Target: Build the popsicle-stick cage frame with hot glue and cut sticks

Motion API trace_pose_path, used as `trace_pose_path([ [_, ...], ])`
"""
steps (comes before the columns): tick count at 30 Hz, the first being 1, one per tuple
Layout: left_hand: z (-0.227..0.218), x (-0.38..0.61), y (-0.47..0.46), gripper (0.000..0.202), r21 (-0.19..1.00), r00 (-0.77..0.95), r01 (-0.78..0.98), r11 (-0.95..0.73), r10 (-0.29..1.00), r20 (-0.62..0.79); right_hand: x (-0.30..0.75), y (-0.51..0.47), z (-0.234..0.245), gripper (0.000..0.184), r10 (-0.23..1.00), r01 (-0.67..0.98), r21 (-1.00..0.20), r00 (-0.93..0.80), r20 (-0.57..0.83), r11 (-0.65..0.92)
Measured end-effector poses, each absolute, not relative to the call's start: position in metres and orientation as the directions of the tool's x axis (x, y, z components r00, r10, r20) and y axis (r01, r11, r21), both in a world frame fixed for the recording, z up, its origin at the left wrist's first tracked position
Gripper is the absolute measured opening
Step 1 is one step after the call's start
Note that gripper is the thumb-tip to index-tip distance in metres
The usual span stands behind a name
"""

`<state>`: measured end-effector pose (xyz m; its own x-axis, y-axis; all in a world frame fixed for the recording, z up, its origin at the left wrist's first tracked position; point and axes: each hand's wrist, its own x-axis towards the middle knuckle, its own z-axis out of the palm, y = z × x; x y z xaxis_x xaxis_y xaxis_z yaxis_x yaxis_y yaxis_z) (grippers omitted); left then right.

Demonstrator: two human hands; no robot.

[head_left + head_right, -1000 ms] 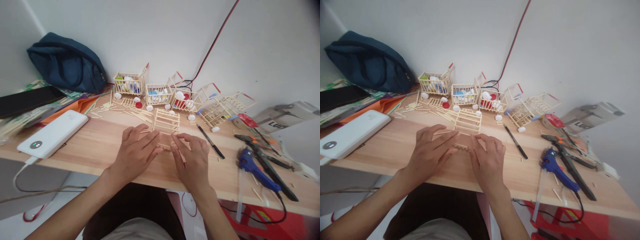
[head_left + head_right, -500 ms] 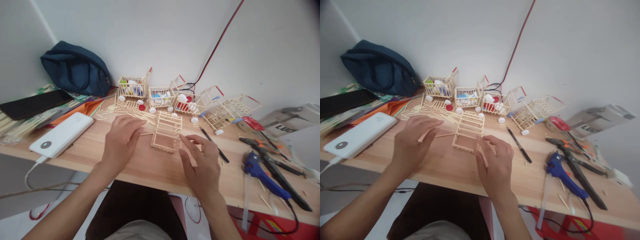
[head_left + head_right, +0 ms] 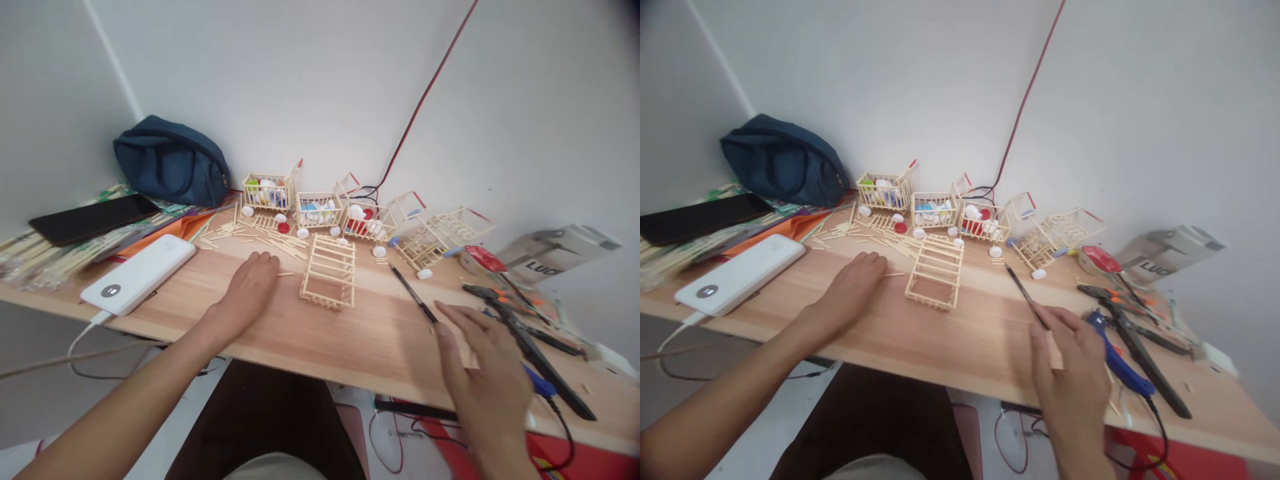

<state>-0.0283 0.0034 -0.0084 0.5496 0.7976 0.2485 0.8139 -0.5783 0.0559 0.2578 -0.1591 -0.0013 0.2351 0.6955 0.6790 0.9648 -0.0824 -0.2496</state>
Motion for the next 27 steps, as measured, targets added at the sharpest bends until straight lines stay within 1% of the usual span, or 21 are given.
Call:
trace_pose_path([
  [2, -0.007, -0.037, 0.002, 0.026, 0.059, 0.501, 0.847, -0.528, 0.83, 0.245, 0.287, -0.175, 0.0, 0.04, 0.68, 0.951, -0.229, 0.309, 0.665, -0.208],
  [4, -0.008, -0.047, 0.001, 0.025, 0.102, 0.47, 0.855, -0.508, 0.843, 0.261, 0.322, -0.19, -0.004, 0.045, 0.672, 0.932, -0.189, 0.355, 0.65, -0.31],
  [5, -0.008, -0.053, 0.001, 0.025, 0.149, 0.457, 0.848, -0.508, 0.845, 0.277, 0.34, -0.197, -0.008, 0.045, 0.671, 0.911, -0.173, 0.395, 0.627, -0.375],
  [6, -0.009, -0.057, 0.0, 0.024, 0.217, 0.451, 0.826, -0.52, 0.841, 0.297, 0.357, -0.203, -0.012, 0.044, 0.669, 0.894, -0.135, 0.413, 0.618, -0.427],
  [7, -0.01, -0.061, -0.001, 0.023, 0.298, 0.43, 0.798, -0.525, 0.841, 0.329, 0.373, -0.208, -0.016, 0.043, 0.692, 0.885, -0.108, 0.425, 0.583, -0.452],
  [9, -0.01, -0.066, -0.005, 0.021, 0.454, 0.354, 0.732, -0.508, 0.853, 0.385, 0.396, -0.217, -0.021, 0.04, 0.749, 0.875, -0.061, 0.446, 0.489, -0.48],
  [10, -0.01, -0.067, -0.008, 0.02, 0.506, 0.289, 0.719, -0.477, 0.867, 0.406, 0.402, -0.22, -0.022, 0.042, 0.765, 0.854, -0.039, 0.484, 0.425, -0.519],
  [13, -0.014, -0.065, -0.02, 0.022, 0.625, 0.11, 0.684, -0.376, 0.901, 0.421, 0.403, -0.22, -0.018, 0.049, 0.769, 0.778, 0.061, 0.603, 0.212, -0.626],
  [16, -0.02, -0.06, -0.033, 0.021, 0.724, 0.03, 0.609, -0.324, 0.922, 0.387, 0.393, -0.211, -0.012, 0.052, 0.77, 0.765, 0.103, 0.621, 0.148, -0.636],
  [19, -0.025, -0.057, -0.039, 0.025, 0.792, -0.028, 0.536, -0.293, 0.931, 0.363, 0.386, -0.2, -0.01, 0.052, 0.778, 0.77, 0.108, 0.62, 0.102, -0.629],
  [22, -0.026, -0.058, -0.04, 0.029, 0.829, -0.06, 0.497, -0.256, 0.943, 0.327, 0.385, -0.189, -0.012, 0.046, 0.774, 0.769, 0.081, 0.63, 0.073, -0.634],
  [24, -0.025, -0.059, -0.04, 0.029, 0.835, -0.047, 0.492, -0.248, 0.95, 0.31, 0.387, -0.184, -0.014, 0.045, 0.776, 0.776, 0.04, 0.627, 0.067, -0.63],
  [27, -0.025, -0.06, -0.04, 0.028, 0.844, -0.044, 0.48, -0.24, 0.954, 0.297, 0.391, -0.182, -0.017, 0.044, 0.784, 0.788, -0.063, 0.616, 0.079, -0.613],
])
